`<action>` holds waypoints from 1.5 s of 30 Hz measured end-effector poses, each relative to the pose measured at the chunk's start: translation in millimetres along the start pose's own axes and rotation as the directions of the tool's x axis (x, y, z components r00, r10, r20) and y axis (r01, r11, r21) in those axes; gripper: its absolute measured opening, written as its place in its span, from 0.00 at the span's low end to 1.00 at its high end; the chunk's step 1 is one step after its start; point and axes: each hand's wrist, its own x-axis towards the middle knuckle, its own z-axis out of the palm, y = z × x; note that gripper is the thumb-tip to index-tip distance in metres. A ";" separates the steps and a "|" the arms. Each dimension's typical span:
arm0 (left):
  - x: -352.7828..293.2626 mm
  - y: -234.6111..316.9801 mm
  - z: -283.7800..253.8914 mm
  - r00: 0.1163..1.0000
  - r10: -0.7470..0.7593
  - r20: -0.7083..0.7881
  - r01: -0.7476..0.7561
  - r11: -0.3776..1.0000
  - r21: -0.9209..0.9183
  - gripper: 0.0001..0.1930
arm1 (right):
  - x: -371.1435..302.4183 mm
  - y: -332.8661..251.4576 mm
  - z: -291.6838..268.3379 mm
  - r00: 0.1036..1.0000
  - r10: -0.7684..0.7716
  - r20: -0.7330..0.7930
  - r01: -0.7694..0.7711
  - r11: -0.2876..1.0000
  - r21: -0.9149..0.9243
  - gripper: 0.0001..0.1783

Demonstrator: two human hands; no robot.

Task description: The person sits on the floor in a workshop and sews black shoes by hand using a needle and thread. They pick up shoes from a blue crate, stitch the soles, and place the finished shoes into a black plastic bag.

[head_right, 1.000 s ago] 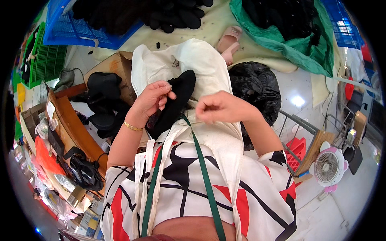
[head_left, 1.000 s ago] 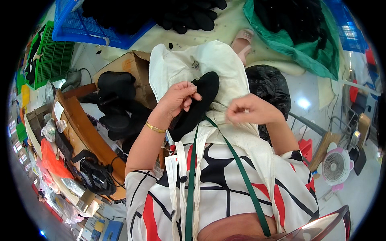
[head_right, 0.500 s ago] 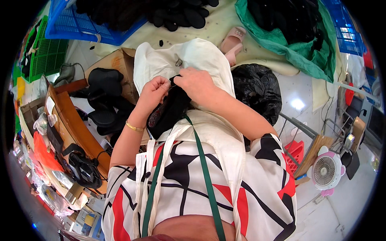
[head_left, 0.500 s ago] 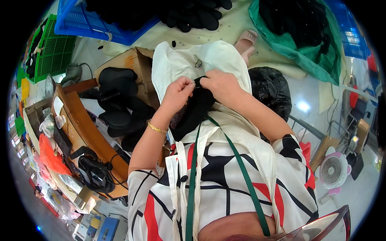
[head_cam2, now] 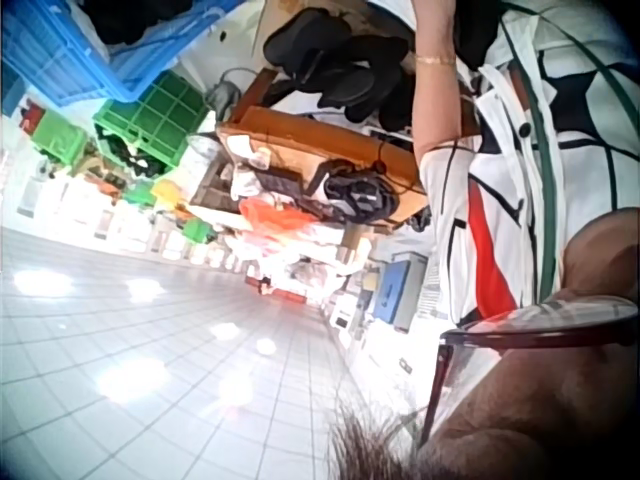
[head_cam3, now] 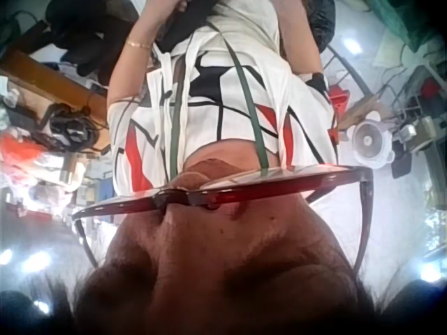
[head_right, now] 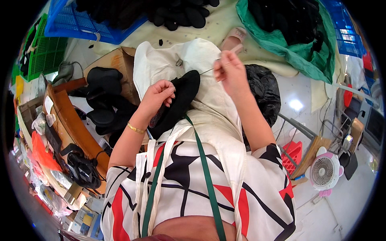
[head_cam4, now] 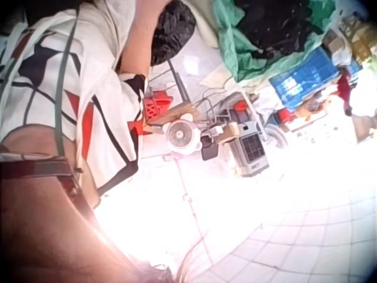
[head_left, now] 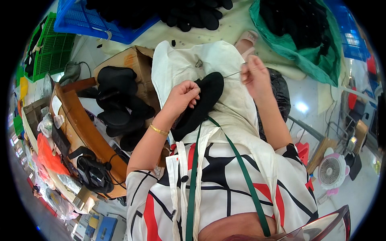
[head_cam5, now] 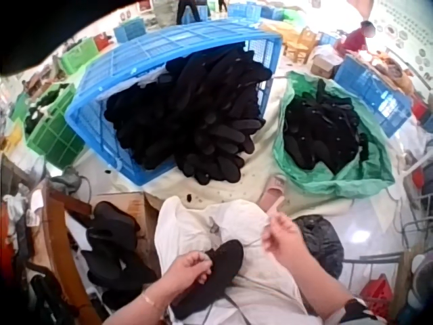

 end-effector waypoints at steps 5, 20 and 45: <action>-1.7 -4.2 0.4 0.994 0.104 -0.017 -0.100 0.982 0.160 0.04 | -0.9 0.4 -40.0 0.987 -0.034 -0.155 0.051 0.993 0.107 0.04; 3.6 21.0 25.3 0.555 0.730 0.398 -0.395 -0.190 0.899 0.04 | -3.1 0.9 -37.1 0.982 -0.070 -0.174 0.074 0.997 0.016 0.07; 25.5 -4.2 12.7 0.790 0.612 -0.020 -0.434 0.582 0.688 0.06 | -30.9 -19.1 30.8 0.711 -0.074 0.699 0.667 -0.246 -0.704 0.05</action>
